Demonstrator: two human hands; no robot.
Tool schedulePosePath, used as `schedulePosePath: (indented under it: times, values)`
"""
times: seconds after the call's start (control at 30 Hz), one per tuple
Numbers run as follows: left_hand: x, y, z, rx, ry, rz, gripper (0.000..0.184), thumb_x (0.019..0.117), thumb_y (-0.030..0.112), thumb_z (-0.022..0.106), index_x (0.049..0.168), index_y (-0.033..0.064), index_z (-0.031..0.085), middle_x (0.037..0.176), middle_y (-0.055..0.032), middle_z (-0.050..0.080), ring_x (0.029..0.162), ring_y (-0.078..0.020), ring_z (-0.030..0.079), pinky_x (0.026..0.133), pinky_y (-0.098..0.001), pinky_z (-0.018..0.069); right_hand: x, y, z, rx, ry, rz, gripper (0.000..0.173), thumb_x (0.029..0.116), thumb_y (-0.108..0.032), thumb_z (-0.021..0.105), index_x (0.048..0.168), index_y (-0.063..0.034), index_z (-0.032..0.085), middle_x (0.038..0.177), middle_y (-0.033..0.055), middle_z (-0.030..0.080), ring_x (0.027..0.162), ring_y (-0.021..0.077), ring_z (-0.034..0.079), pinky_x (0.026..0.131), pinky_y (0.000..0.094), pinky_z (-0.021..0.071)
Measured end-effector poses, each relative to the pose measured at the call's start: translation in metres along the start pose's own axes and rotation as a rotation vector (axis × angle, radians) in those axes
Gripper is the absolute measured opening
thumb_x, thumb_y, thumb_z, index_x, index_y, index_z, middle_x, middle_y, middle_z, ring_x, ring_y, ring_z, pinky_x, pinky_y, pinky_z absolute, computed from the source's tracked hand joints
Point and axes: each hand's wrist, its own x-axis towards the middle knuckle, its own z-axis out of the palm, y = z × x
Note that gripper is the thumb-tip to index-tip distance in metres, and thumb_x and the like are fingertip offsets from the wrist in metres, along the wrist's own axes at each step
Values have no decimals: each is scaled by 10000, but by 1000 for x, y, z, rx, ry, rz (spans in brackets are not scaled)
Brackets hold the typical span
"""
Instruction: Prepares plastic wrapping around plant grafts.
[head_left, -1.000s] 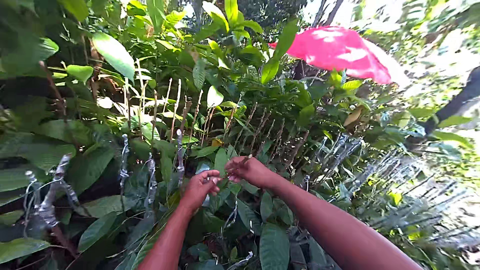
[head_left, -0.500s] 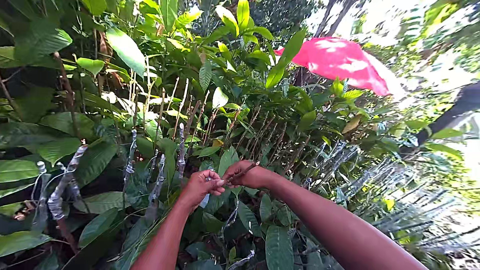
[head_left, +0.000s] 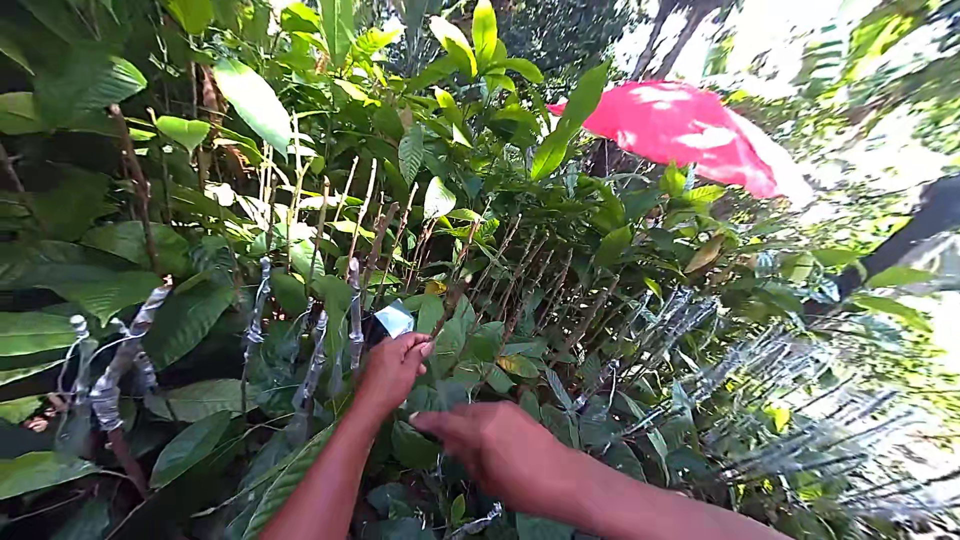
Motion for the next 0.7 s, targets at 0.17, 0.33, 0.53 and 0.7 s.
schedulePosePath:
  times: [0.17, 0.33, 0.53, 0.7]
  values:
    - [-16, -2, 32, -20, -224, 254, 253, 962, 113, 636, 1171, -20, 691, 1016, -136, 731, 935, -211, 711, 907, -439, 567, 38, 4, -78, 323, -401, 199, 243, 1062, -97, 522, 1255, -4, 636, 995, 129, 703, 746, 173, 662, 662, 357, 555]
    - [-22, -1, 16, -38, -312, 75, 195, 991, 120, 659, 1149, 23, 721, 1034, -84, 745, 925, -144, 725, 917, -353, 588, 48, 112, -68, 107, -271, 322, 338, 1055, -83, 513, 1387, -58, 575, 1239, 168, 675, 980, 290, 686, 817, 493, 563]
    - [-12, -5, -1, -174, -52, -42, 154, 993, 102, 660, 1116, 28, 717, 1017, -46, 740, 814, -98, 725, 814, -293, 616, 35, 97, -20, -113, -289, 369, 291, 1002, -163, 635, 1257, -23, 649, 1138, 195, 718, 1095, 386, 679, 972, 614, 498]
    - [-14, 4, 7, -169, -3, -72, 156, 975, 115, 685, 1094, 27, 735, 985, -60, 747, 786, -107, 723, 785, -301, 617, 17, -6, -23, -110, -270, 91, 291, 1040, -160, 572, 1304, -53, 629, 977, 214, 717, 889, 408, 713, 790, 586, 561]
